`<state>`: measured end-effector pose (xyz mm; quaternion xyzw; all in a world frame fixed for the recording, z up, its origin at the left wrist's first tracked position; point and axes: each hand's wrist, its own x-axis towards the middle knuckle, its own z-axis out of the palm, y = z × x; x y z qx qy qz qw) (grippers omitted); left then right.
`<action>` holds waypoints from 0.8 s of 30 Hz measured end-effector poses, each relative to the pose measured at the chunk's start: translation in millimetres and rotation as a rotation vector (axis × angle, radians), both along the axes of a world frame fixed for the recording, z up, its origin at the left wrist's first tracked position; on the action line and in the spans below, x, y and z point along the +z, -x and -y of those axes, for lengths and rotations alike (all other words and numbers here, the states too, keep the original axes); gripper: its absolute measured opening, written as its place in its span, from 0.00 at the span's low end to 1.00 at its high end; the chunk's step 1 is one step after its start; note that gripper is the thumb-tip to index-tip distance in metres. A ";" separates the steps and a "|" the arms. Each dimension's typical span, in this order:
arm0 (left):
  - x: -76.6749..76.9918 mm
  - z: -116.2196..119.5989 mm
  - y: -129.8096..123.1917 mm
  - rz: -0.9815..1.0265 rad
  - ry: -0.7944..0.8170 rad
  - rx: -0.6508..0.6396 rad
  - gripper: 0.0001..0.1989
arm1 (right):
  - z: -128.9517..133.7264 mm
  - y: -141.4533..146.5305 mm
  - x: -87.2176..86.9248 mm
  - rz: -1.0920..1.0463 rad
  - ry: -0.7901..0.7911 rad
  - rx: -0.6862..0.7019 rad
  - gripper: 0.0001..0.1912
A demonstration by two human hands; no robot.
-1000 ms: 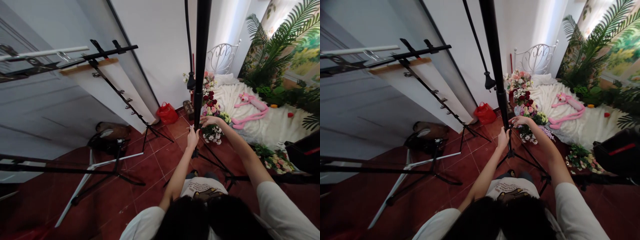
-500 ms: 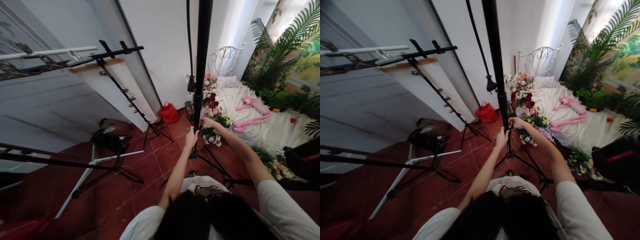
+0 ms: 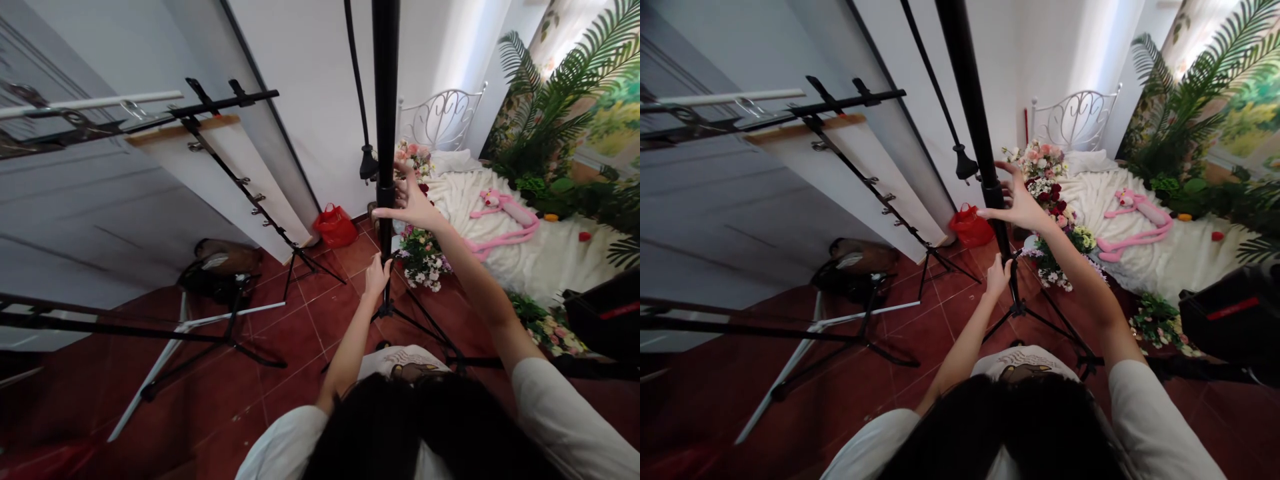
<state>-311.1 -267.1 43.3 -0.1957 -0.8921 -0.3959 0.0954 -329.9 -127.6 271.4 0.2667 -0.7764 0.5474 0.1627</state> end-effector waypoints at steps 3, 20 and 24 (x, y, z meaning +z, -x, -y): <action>-2.9 -0.5 -0.3 -0.008 -0.030 -0.002 0.21 | 26.8 4.9 13.5 -0.126 -0.011 -0.161 0.40; -1.1 2.5 -6.1 0.043 -0.150 -0.062 0.21 | 35.3 -22.0 -125.6 0.163 0.056 -0.343 0.23; 0.9 1.8 -9.2 0.052 -0.167 -0.059 0.20 | -2.5 -24.8 -130.9 0.303 0.183 -0.004 0.31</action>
